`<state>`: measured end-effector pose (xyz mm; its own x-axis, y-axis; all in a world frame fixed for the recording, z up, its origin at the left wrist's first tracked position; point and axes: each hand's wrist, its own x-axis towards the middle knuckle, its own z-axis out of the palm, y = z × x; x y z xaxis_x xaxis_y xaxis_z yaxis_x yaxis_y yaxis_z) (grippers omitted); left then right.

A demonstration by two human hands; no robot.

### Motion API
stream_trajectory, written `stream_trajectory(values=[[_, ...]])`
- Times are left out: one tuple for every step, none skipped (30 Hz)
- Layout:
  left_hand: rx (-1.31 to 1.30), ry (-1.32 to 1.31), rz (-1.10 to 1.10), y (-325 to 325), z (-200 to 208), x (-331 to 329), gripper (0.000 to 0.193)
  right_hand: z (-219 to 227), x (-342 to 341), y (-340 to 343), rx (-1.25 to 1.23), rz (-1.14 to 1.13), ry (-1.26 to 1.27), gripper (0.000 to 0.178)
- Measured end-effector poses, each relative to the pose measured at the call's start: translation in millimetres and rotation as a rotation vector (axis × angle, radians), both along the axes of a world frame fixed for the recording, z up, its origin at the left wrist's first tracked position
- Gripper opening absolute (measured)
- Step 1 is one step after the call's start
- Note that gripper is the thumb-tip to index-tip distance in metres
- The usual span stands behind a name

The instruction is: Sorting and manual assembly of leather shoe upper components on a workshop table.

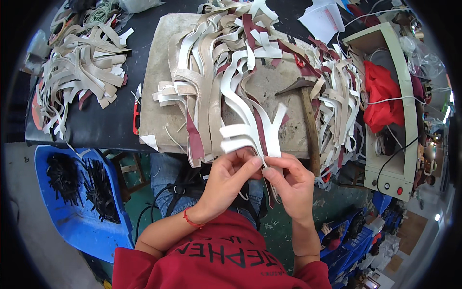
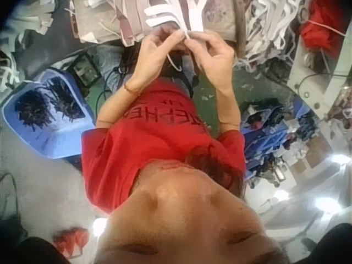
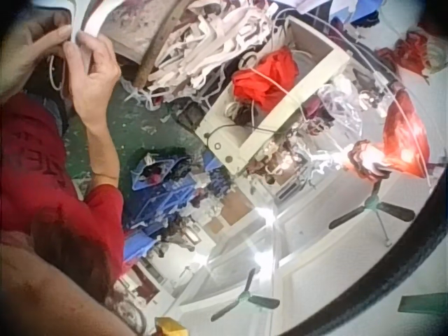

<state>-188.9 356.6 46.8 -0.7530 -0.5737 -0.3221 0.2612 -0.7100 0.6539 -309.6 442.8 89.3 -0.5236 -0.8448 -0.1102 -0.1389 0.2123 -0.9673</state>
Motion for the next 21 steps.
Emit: stream_trajectory(values=[[0.004, -0.013, 0.008, -1.1, -1.1, -0.4, 0.014, 0.4, -0.2, 0.5, 0.002, -0.005, -0.003, 0.021], [-0.002, -0.027, 0.021, -2.5, 0.5, -0.9, 0.012, -0.2, -1.0, 0.2, 0.006, 0.004, 0.016, 0.020], [-0.001, -0.031, 0.023, -0.1, -0.4, -2.0, 0.012, -1.0, -1.8, -0.3, 0.011, 0.013, 0.035, 0.020], [-0.056, -0.043, 0.135, 3.9, -2.1, -4.4, 0.011, -3.2, -2.7, -0.5, -0.002, 0.015, 0.017, 0.020], [-0.111, -0.054, 0.245, 7.8, -3.4, -6.5, 0.011, -2.9, -2.4, -0.9, 0.001, 0.016, 0.014, 0.020], [-0.141, -0.082, 0.322, 10.6, -4.6, -8.3, 0.008, -2.0, -1.9, -1.6, 0.014, 0.002, 0.014, 0.019], [-0.139, -0.087, 0.324, 9.8, -6.8, -5.2, 0.008, -1.7, -1.2, -2.2, 0.027, -0.011, 0.015, 0.018], [-0.360, -0.166, 0.240, 7.5, -9.6, -1.0, 0.008, -3.0, -0.1, -1.8, 0.030, -0.013, 0.014, 0.018], [-0.581, -0.244, 0.154, 5.4, -10.6, 1.2, 0.007, -5.3, 1.5, -1.0, 0.029, -0.042, 0.012, 0.017], [-0.528, -0.231, 0.144, 3.3, -8.5, 0.9, 0.012, -7.4, 3.1, -0.1, 0.028, -0.070, 0.011, 0.016], [-0.526, -0.232, 0.146, 1.2, -4.5, 2.2, 0.012, -9.8, 3.4, 0.8, 0.030, -0.067, 0.010, 0.016], [-0.481, -0.220, 0.074, -1.4, 0.0, 4.6, 0.016, -12.0, 3.6, 2.0, 0.029, -0.055, 0.162, 0.015], [-0.435, -0.207, 0.003, -3.0, 2.9, 5.8, 0.019, -13.2, 3.9, 2.2, 0.029, -0.043, 0.314, 0.014], [-0.433, -0.234, 0.004, -3.5, 3.8, 6.5, 0.019, -12.3, 5.9, 1.2, 0.031, -0.041, 0.314, 0.014], [-0.431, -0.235, 0.005, -5.0, 2.9, 6.2, 0.019, -10.0, 8.4, -0.5, 0.063, -0.030, 0.349, 0.014], [-0.454, -0.278, -0.015, -8.0, 1.5, 4.9, 0.017, -8.3, 9.6, -1.7, 0.095, -0.020, 0.385, 0.014], [-0.477, -0.321, -0.037, -10.1, 0.4, 4.2, 0.015, -7.2, 9.7, -2.1, 0.099, -0.019, 0.384, 0.014], [-0.463, -0.318, -0.022, -11.0, -1.8, 4.1, 0.013, -6.4, 9.3, -2.6, 0.080, 0.023, 0.443, 0.014], [-0.459, -0.319, -0.023, -11.3, -1.1, 4.2, 0.013, -6.0, 9.1, -2.5, 0.061, 0.064, 0.501, 0.013], [-0.493, -0.328, -0.039, -12.5, 0.2, 4.1, 0.012, -6.4, 8.6, -2.5, 0.062, 0.065, 0.500, 0.013], [-0.526, -0.338, -0.054, -13.2, 1.0, 3.9, 0.012, -6.8, 8.3, -2.4, 0.073, 0.075, 0.506, 0.014]])
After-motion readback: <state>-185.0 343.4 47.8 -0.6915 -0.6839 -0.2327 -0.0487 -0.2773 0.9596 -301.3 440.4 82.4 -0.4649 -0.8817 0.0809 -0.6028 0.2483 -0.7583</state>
